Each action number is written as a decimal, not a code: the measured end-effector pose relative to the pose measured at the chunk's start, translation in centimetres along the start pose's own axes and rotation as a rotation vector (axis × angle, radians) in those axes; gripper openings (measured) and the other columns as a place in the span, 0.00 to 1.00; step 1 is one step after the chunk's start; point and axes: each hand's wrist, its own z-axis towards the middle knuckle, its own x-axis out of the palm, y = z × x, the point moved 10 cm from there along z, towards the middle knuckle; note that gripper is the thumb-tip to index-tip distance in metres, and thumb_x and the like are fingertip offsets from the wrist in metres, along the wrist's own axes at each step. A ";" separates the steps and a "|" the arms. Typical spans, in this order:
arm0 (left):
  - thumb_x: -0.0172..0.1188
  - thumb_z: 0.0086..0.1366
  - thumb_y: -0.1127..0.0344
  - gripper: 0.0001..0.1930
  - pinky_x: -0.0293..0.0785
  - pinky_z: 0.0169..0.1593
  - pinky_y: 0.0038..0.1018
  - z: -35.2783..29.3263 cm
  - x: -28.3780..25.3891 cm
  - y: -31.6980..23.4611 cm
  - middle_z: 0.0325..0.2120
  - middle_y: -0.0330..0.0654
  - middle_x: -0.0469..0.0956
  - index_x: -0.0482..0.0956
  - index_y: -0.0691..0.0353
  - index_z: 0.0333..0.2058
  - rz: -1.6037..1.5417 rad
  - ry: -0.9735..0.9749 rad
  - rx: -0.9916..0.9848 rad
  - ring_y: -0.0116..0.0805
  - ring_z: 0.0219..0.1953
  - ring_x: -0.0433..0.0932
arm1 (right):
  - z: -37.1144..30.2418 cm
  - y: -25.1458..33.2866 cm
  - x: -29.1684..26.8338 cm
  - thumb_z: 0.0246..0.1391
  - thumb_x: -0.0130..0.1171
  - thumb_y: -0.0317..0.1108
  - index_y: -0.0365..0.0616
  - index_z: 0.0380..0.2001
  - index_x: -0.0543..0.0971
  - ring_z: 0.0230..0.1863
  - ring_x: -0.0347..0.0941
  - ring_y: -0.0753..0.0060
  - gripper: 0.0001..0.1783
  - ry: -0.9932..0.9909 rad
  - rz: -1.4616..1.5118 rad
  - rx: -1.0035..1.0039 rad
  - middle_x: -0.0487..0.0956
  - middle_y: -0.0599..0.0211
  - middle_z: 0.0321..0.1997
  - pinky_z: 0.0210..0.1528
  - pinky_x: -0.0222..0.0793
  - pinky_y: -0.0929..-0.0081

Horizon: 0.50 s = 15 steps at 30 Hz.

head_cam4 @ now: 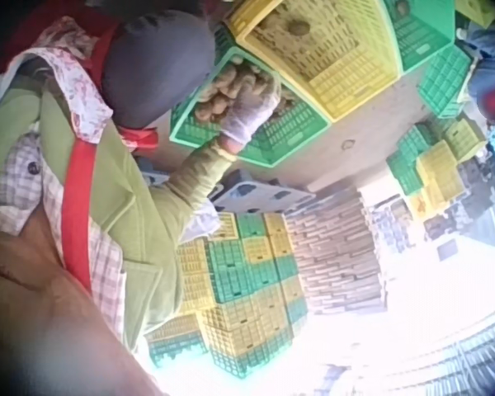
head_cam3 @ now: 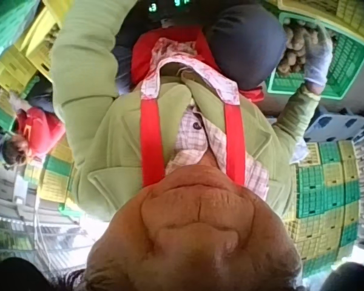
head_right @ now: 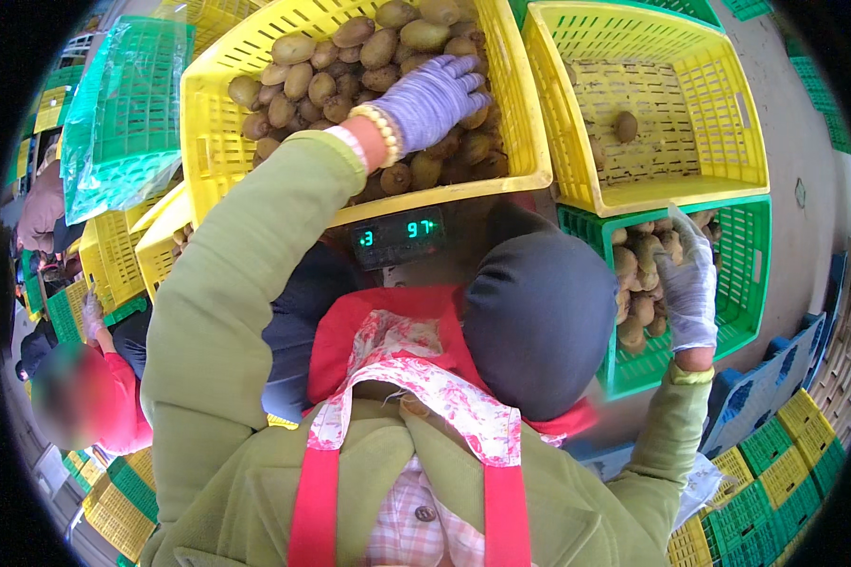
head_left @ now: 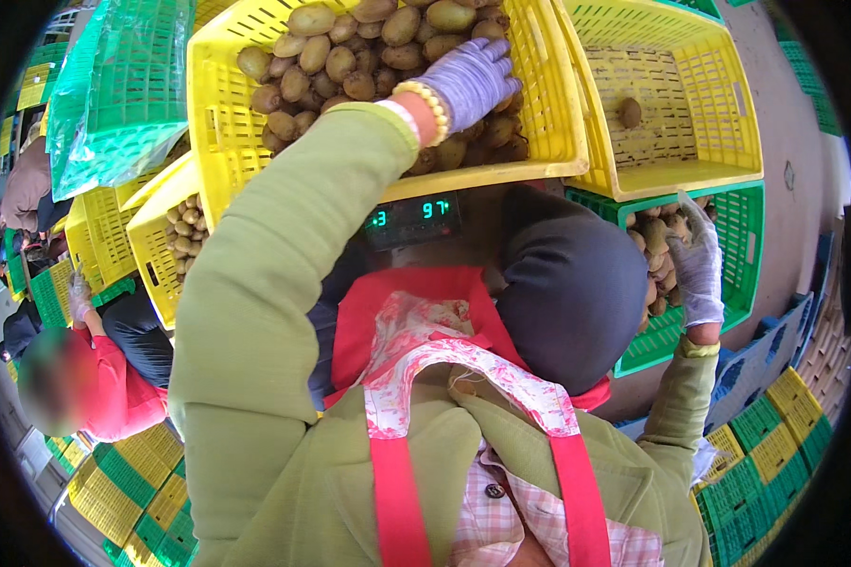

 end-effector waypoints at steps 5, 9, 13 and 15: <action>0.50 0.65 0.63 0.20 0.52 0.68 0.39 2.3 3.2 -0.8 0.57 0.45 0.71 0.75 0.49 0.55 0.125 0.049 0.015 0.44 0.63 0.64 | -0.2 0.5 -0.6 0.45 0.60 0.21 0.39 0.56 0.74 0.57 0.71 0.57 0.30 -0.067 -0.031 -0.064 0.76 0.55 0.55 0.63 0.64 0.67; 0.55 0.62 0.62 0.18 0.55 0.67 0.38 1.9 2.3 -0.1 0.53 0.44 0.73 0.77 0.50 0.52 0.031 -0.026 0.035 0.45 0.62 0.65 | 0.0 0.0 -0.6 0.46 0.62 0.23 0.40 0.57 0.74 0.58 0.70 0.57 0.30 -0.063 -0.016 -0.041 0.76 0.55 0.56 0.63 0.64 0.67; 0.66 0.54 0.61 0.25 0.71 0.55 0.39 -1.3 -2.1 4.2 0.48 0.43 0.76 0.75 0.55 0.52 -0.506 -0.197 -0.228 0.48 0.51 0.76 | 0.0 0.2 -1.1 0.50 0.60 0.23 0.40 0.57 0.73 0.54 0.73 0.64 0.28 -0.076 0.124 0.041 0.76 0.58 0.56 0.60 0.67 0.71; 0.63 0.58 0.60 0.25 0.74 0.52 0.36 -3.8 -1.4 5.8 0.47 0.43 0.76 0.72 0.59 0.54 -1.199 -0.258 -0.422 0.47 0.48 0.78 | -0.1 1.8 -1.0 0.52 0.59 0.22 0.40 0.58 0.73 0.52 0.74 0.71 0.27 -0.078 0.302 0.052 0.77 0.62 0.57 0.57 0.69 0.75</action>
